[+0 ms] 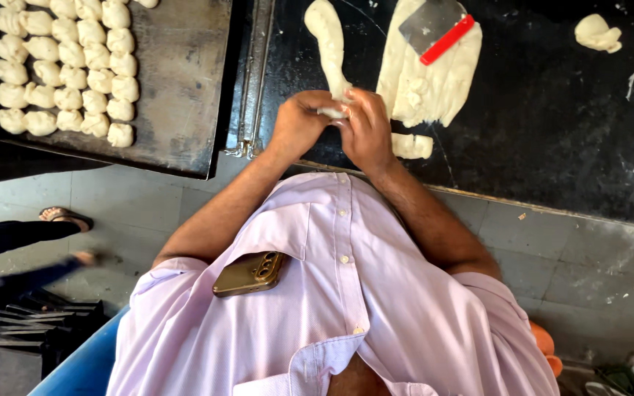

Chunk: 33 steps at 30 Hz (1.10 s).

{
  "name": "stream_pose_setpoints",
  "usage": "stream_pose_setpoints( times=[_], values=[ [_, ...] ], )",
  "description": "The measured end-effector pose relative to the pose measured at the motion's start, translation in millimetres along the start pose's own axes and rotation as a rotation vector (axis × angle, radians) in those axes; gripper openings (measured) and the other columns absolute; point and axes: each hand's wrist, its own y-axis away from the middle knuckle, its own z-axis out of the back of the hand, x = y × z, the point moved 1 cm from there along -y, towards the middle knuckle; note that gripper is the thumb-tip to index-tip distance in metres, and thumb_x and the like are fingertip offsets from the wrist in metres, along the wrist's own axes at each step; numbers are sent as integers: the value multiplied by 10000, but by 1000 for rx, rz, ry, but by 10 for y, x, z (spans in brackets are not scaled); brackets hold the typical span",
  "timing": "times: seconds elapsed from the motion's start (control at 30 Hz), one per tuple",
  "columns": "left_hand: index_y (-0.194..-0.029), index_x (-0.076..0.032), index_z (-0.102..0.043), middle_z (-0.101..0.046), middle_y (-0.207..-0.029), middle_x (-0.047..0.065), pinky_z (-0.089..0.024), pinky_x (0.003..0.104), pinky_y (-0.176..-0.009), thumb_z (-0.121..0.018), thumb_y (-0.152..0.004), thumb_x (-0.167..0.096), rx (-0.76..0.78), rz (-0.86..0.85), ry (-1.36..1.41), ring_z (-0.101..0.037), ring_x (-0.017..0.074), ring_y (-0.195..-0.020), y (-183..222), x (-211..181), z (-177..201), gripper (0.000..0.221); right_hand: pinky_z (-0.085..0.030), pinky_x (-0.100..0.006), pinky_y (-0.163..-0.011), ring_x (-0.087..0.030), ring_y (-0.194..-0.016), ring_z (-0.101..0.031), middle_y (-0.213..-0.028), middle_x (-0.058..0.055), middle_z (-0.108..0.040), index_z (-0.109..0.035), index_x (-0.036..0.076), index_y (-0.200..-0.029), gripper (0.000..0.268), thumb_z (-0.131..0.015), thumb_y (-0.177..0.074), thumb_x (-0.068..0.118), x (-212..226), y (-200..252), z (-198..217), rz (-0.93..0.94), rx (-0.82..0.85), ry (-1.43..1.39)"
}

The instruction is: The person tears small sections of dough from a longer strip, rolls them by hand into small balls, and places them onto metal baking trays. The person also dips their fingers into a cup of oil and spreads it onto the trays and dough pieces.

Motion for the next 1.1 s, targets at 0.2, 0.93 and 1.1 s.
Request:
stream_pose_setpoints(
  times=[0.2,0.93,1.1],
  values=[
    [-959,-19,-759,-556,-1465,224,-441,338,-1117,-732,-834,41,-194,-140,171,-586,283,-1323,-198,542,475,141,-627,-327,-811,-260,-1014,-736,-1150,-142,-708,-692,-6,-1146,313,-771,-844,-24,-265,-170,-714,-383,102,-354],
    [-1068,-44,-693,-722,-1021,52,-505,251,-852,-752,-886,-120,-105,178,181,-658,127,-938,-46,586,682,207,-520,-504,-782,-399,-855,-684,-910,-174,-714,-777,86,-877,224,-686,-995,254,-1011,274,-18,-666,519,338],
    [-1105,-7,-698,-728,-1074,96,-530,281,-918,-766,-869,-112,-3,160,166,-680,170,-1021,-52,622,198,267,-533,-496,-682,-384,-806,-676,-856,-167,-679,-719,44,-786,249,-828,-758,267,-502,785,126,-390,318,544]
  ],
)
